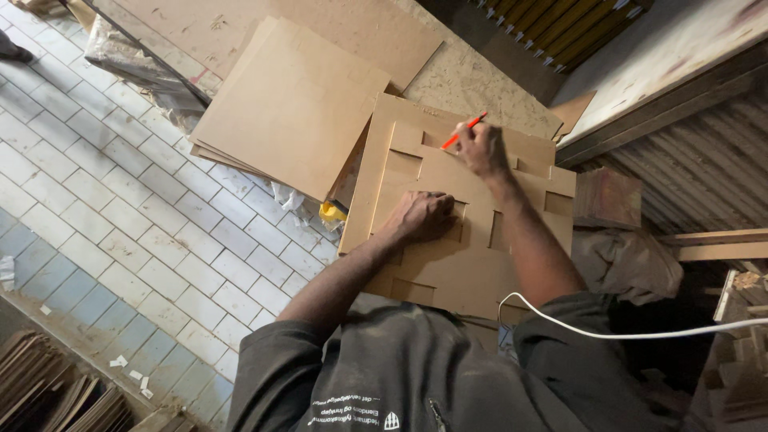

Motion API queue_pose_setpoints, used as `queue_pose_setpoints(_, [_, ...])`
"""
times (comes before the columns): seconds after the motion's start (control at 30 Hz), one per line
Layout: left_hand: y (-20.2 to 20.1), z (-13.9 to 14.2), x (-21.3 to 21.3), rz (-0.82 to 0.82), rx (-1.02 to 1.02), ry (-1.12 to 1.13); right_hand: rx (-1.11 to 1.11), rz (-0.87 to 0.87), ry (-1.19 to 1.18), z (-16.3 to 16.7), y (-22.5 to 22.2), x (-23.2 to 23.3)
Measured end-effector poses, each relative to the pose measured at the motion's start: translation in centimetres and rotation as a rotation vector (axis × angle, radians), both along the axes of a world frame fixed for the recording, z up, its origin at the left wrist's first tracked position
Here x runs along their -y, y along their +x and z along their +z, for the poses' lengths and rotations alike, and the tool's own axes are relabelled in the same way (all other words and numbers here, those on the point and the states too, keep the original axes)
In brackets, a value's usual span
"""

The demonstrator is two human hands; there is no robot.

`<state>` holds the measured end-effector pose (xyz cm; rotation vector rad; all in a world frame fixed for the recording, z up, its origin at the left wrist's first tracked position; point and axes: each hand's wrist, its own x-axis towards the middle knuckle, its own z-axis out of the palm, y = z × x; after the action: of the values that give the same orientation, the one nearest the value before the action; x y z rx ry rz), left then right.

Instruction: The person holds a notched panel template on top of a stack of flat boards and traces around its cutouts with a red marker. They reposition the template, flip and turn the boards, and mark slot outlines on successive panels at the workbench.

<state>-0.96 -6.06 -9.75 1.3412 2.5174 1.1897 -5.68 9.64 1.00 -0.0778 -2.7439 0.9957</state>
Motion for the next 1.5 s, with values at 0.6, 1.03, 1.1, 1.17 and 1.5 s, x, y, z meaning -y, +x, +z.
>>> queue_pose_setpoints(0.6, [0.2,-0.3,0.3,0.005,0.001,0.074,-0.011,0.468,-0.065,-0.8,1.7,3.3])
queue_pose_setpoints(1.03, [0.1,-1.2,0.2,0.013,-0.025,0.044,0.143,0.388,-0.081,-2.3,2.0,3.4])
queue_pose_setpoints(1.1, [0.3,-1.1,0.3,0.011,0.006,0.041,0.147,0.504,-0.190,-2.3,2.0,4.4])
queue_pose_setpoints(1.17, [0.5,-1.1,0.5,0.020,0.028,0.027,0.174,0.526,-0.232,-1.9,2.2,4.7])
queue_pose_setpoints(1.5, [0.7,-1.0,1.1,0.016,-0.030,0.062,0.166,0.450,0.099,-0.3,1.1,3.3])
